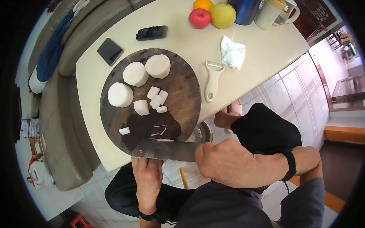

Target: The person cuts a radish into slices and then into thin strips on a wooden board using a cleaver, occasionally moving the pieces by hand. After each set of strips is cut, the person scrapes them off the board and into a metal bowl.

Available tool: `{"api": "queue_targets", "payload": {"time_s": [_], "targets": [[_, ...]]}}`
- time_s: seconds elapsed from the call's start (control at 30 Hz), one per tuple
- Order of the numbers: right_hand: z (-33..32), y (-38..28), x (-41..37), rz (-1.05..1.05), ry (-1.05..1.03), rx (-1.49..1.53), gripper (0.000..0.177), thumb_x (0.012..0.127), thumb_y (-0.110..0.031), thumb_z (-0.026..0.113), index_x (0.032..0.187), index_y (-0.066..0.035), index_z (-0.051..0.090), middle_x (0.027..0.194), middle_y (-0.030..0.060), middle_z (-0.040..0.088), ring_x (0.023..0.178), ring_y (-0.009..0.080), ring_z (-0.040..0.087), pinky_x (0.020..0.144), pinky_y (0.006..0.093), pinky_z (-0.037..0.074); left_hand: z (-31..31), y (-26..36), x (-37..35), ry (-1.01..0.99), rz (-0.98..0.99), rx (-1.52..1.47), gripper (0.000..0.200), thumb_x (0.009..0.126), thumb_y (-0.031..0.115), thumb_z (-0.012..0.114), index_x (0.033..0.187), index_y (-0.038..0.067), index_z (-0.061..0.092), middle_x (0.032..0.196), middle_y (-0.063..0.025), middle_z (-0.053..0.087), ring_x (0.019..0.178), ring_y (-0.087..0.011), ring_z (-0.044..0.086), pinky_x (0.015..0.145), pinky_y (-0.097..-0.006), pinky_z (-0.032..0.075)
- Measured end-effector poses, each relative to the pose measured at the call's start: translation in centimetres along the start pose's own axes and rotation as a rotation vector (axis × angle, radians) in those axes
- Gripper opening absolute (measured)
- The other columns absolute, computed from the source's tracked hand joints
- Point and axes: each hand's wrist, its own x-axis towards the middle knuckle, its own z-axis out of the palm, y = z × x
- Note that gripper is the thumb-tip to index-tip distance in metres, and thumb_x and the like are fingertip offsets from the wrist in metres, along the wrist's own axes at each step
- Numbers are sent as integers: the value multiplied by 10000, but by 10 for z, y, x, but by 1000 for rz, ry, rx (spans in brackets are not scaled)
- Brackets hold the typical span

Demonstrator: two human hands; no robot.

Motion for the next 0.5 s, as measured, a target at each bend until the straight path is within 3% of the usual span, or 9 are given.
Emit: {"api": "queue_targets", "payload": {"time_s": [0.07, 0.13, 0.23, 0.33, 0.5], "targets": [[0, 0, 2, 6, -8, -2, 254, 633, -69, 669, 781, 80, 527, 651, 148, 540, 526, 246, 601, 403, 344, 454, 1, 0, 0, 1, -9, 1, 264, 654, -53, 627, 915, -72, 659, 1153, -169, 564, 1002, -351, 549, 849, -446, 447], [-1, 1, 7, -59, -5, 31, 194, 677, -68, 634, 762, 55, 511, 655, 106, 484, 513, 225, 574, 387, 318, 429, 2, 1, 0, 21, -35, 26, 233, 654, -54, 715, 883, -24, 679, 994, -131, 605, 942, -331, 559, 802, -423, 466], [0, -7, 18, 3, -29, 76, 250, 656, -54, 657, 826, 99, 555, 680, 181, 590, 571, 268, 642, 445, 354, 492, 0, 1, 1, 14, -27, 21, 269, 654, -63, 716, 919, -29, 679, 999, -130, 604, 934, -324, 559, 794, -415, 469], [1, -3, 17, 45, -14, 115, 259, 657, -60, 677, 826, 95, 556, 716, 199, 611, 611, 300, 663, 483, 373, 510, -1, 3, -2, -13, -52, 9, 311, 682, -30, 642, 991, -49, 669, 1057, -151, 592, 991, -338, 547, 840, -434, 435], [-5, 4, 3, 53, -59, 164, 320, 641, -83, 725, 836, 97, 546, 726, 195, 608, 623, 327, 662, 496, 388, 508, 6, 1, 0, 84, -14, -2, 316, 691, -44, 629, 1005, -43, 663, 1015, -138, 592, 935, -317, 540, 806, -422, 432]]}}
